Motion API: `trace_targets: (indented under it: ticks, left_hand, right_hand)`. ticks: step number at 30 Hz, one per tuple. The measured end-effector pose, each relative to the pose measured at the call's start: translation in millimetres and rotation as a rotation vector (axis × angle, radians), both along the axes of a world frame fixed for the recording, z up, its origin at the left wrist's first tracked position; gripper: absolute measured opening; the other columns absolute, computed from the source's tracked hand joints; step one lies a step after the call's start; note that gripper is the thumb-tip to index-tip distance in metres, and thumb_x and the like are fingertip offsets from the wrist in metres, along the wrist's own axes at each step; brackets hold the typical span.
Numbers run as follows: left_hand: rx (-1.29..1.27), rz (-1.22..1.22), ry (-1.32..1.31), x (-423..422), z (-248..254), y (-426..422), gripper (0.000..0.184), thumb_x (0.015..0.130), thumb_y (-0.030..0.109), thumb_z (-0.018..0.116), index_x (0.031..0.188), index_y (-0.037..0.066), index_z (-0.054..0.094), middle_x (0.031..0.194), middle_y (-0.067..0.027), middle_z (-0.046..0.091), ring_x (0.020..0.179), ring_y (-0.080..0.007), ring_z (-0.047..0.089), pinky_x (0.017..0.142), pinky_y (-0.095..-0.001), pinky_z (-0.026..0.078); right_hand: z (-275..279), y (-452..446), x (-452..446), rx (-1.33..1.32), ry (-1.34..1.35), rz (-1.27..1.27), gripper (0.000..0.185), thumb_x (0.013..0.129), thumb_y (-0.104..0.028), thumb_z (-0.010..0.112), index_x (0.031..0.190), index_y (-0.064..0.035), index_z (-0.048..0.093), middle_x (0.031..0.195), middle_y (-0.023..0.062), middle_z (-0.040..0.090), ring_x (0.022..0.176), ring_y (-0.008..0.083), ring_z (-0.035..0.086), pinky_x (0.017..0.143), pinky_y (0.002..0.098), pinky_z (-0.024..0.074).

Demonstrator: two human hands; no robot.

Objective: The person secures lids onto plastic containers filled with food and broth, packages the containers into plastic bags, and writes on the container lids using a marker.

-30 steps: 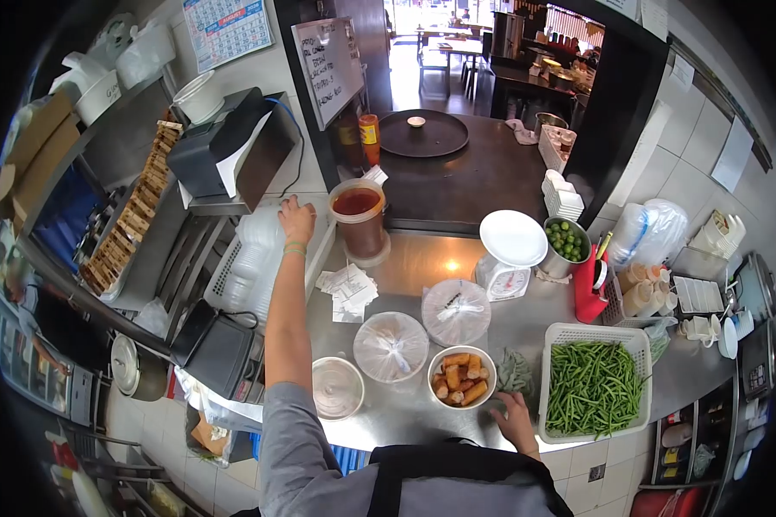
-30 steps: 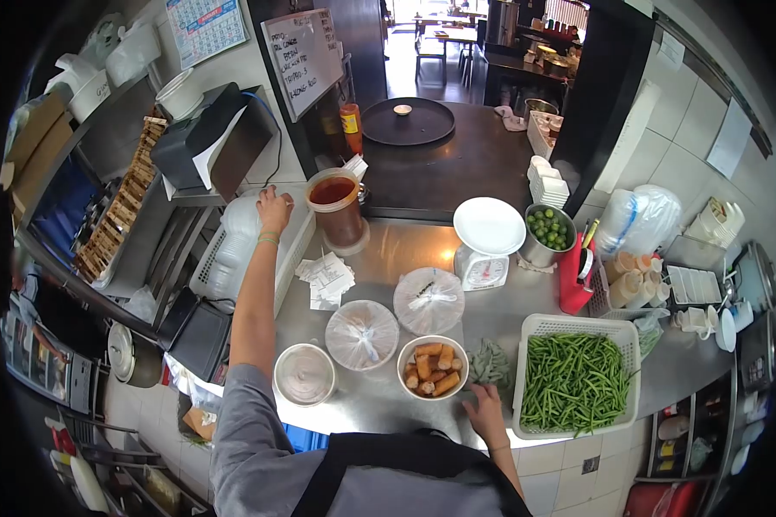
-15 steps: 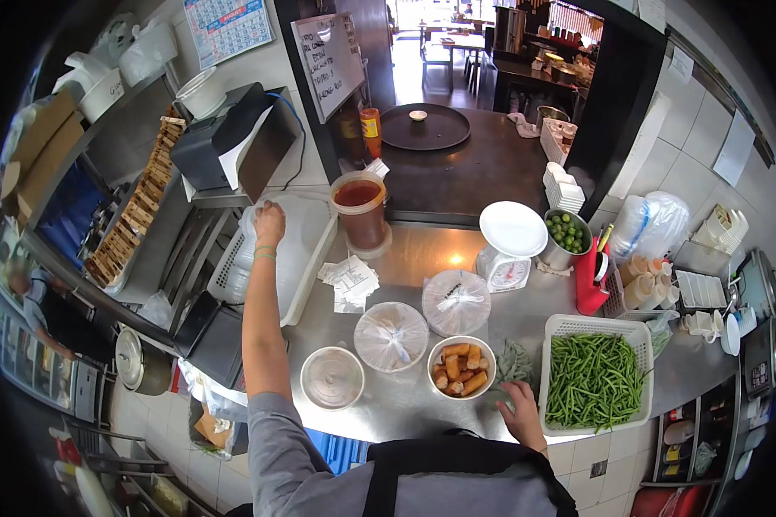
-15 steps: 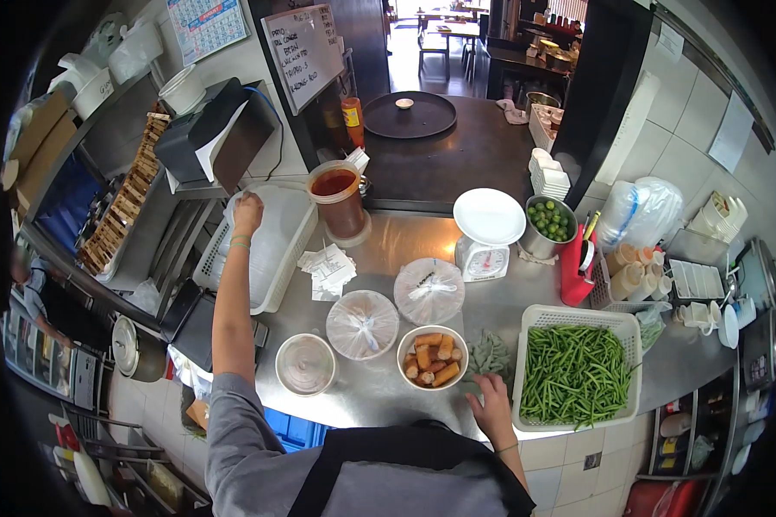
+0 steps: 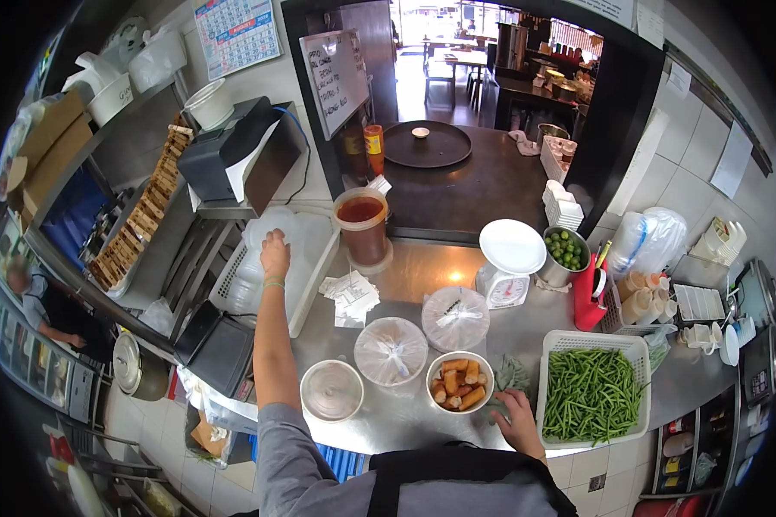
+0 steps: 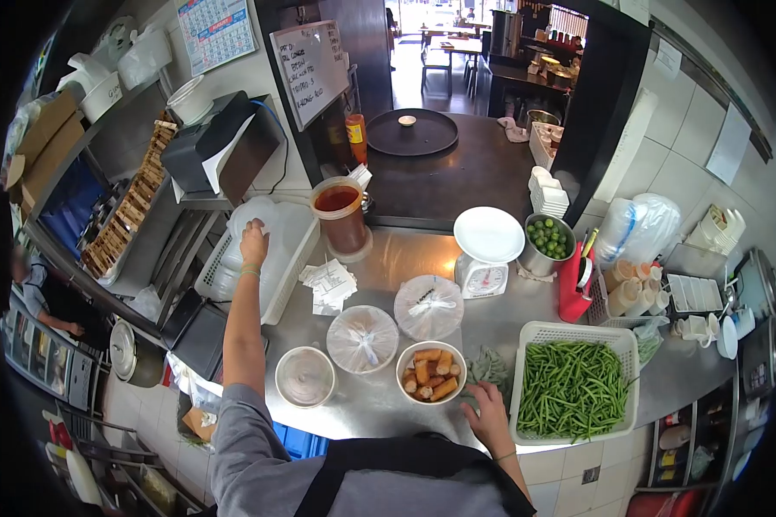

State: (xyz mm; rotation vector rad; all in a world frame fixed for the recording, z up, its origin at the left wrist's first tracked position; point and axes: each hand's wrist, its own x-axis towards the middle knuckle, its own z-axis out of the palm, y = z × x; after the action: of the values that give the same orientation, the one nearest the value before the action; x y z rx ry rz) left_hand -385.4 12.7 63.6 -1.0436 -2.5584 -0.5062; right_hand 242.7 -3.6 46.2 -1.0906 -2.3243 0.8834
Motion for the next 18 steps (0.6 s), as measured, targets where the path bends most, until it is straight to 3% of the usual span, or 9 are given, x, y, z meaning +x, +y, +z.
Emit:
trace_targets:
  ticks: [2, 5, 8, 12, 18]
  left_hand:
    - [0.047, 0.034, 0.018, -3, -6, 2, 0.031, 0.073, 0.013, 0.068, 0.098, 0.011, 0.049, 0.104, -0.0091, 0.05, 0.095, -0.0314, 0.053, 0.078, -0.043, 0.047]
    - [-0.083, 0.14, 0.152, 0, -8, 3, 0.023, 0.075, 0.011, 0.064, 0.094, 0.01, 0.05, 0.103, -0.0081, 0.05, 0.092, -0.0301, 0.053, 0.078, -0.0411, 0.048]
    - [-0.002, 0.075, 0.224, 4, -1, 5, 0.019, 0.078, 0.01, 0.061, 0.095, 0.007, 0.051, 0.1, -0.0083, 0.052, 0.093, -0.0279, 0.054, 0.074, -0.0418, 0.047]
    - [0.188, -0.278, 0.179, 35, 20, 8, 0.016, 0.08, 0.005, 0.055, 0.095, 0.003, 0.05, 0.092, -0.0129, 0.053, 0.084, -0.0327, 0.055, 0.071, -0.0424, 0.046]
    - [0.299, -0.728, 0.06, 191, 84, 7, 0.022, 0.079, 0.003, 0.057, 0.099, 0.0, 0.05, 0.089, -0.0168, 0.057, 0.08, -0.0351, 0.058, 0.067, -0.0421, 0.048]
  right_hand:
    - [4, 1, 0, 0.001, 0.008, -0.012, 0.038, 0.075, -0.012, 0.064, 0.111, -0.0038, 0.054, 0.113, 0.0201, 0.048, 0.105, 0.0379, 0.047, 0.089, 0.0415, 0.0401]
    - [0, 4, 0, 0.007, 0.016, -0.02, 0.037, 0.075, -0.012, 0.064, 0.11, -0.0034, 0.055, 0.113, 0.0205, 0.048, 0.106, 0.0385, 0.047, 0.089, 0.0421, 0.0399]
    - [8, 8, -5, 0.049, 0.023, -0.01, 0.036, 0.077, -0.01, 0.064, 0.111, -0.0042, 0.054, 0.112, 0.0182, 0.048, 0.105, 0.0355, 0.048, 0.089, 0.0377, 0.0407]
    - [46, 19, -28, 0.044, 0.187, 0.056, 0.029, 0.08, -0.009, 0.06, 0.108, -0.0021, 0.056, 0.114, 0.0166, 0.051, 0.105, 0.0326, 0.051, 0.089, 0.0357, 0.0417]
    - [97, 43, -84, 0.055, 0.509, 0.238, 0.023, 0.085, -0.009, 0.055, 0.107, -0.0031, 0.058, 0.111, 0.0141, 0.055, 0.104, 0.0285, 0.054, 0.088, 0.0339, 0.0417]
